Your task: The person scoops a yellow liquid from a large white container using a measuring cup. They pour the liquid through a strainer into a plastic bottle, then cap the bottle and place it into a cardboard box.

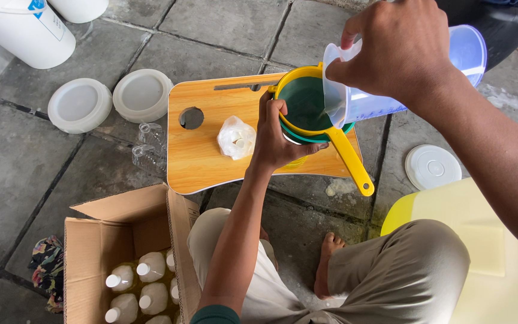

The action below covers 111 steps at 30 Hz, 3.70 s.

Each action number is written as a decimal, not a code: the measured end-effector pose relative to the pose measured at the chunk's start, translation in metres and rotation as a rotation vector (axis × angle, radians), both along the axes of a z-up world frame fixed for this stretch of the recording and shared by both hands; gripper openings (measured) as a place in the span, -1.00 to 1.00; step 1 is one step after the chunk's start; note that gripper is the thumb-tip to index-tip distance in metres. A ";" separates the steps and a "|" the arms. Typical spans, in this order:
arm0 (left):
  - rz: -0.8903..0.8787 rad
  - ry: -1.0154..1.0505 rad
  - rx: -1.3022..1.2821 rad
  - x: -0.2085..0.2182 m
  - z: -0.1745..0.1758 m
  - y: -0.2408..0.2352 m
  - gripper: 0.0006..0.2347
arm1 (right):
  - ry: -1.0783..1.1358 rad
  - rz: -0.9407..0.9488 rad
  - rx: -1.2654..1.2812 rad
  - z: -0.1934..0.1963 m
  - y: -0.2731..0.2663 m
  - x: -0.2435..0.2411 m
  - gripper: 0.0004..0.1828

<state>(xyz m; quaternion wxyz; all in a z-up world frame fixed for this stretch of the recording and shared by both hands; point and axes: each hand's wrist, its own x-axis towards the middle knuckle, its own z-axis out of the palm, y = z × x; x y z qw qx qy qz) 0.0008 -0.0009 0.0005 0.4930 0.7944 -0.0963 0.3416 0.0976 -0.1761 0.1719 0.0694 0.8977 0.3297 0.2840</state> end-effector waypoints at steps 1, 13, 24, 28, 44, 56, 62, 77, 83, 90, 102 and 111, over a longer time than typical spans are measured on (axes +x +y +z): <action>-0.005 -0.001 -0.003 0.000 -0.001 0.000 -0.28 | -0.008 0.002 -0.005 0.000 0.000 0.000 -0.56; -0.009 0.013 -0.005 0.000 -0.003 0.000 -0.26 | -0.001 -0.047 -0.033 0.000 0.001 -0.004 -0.54; -0.016 -0.012 -0.031 0.000 0.003 -0.001 -0.28 | -0.047 0.016 0.000 -0.007 -0.006 -0.003 -0.58; -0.004 -0.003 -0.041 0.000 0.004 -0.001 -0.27 | -0.141 0.073 -0.015 -0.012 -0.010 0.002 -0.60; 0.034 -0.043 -0.120 0.003 0.008 0.000 -0.32 | -0.172 0.242 0.179 -0.020 -0.031 0.011 -0.72; 0.027 -0.012 -0.083 0.003 0.004 0.002 -0.31 | -0.214 0.248 0.129 -0.024 -0.032 0.014 -0.70; 0.020 0.012 -0.093 0.003 0.001 0.004 -0.30 | -0.175 0.239 0.145 -0.022 -0.028 0.016 -0.70; -0.011 0.023 -0.044 -0.003 -0.003 0.003 -0.25 | -0.278 0.271 0.237 -0.038 -0.047 0.031 -0.71; 0.022 0.005 -0.053 -0.006 -0.002 -0.002 -0.25 | -0.164 0.277 0.405 -0.040 -0.060 0.024 -0.81; 0.020 -0.051 -0.036 -0.009 -0.004 -0.003 -0.23 | 0.036 0.237 0.747 -0.053 -0.079 0.013 -0.82; 0.039 -0.038 -0.037 -0.013 -0.011 -0.004 -0.06 | 0.207 -0.121 1.058 -0.090 -0.109 0.004 -0.63; 0.083 0.014 -0.098 -0.045 -0.022 -0.012 -0.01 | 0.529 -0.279 1.499 -0.118 -0.138 -0.025 -0.17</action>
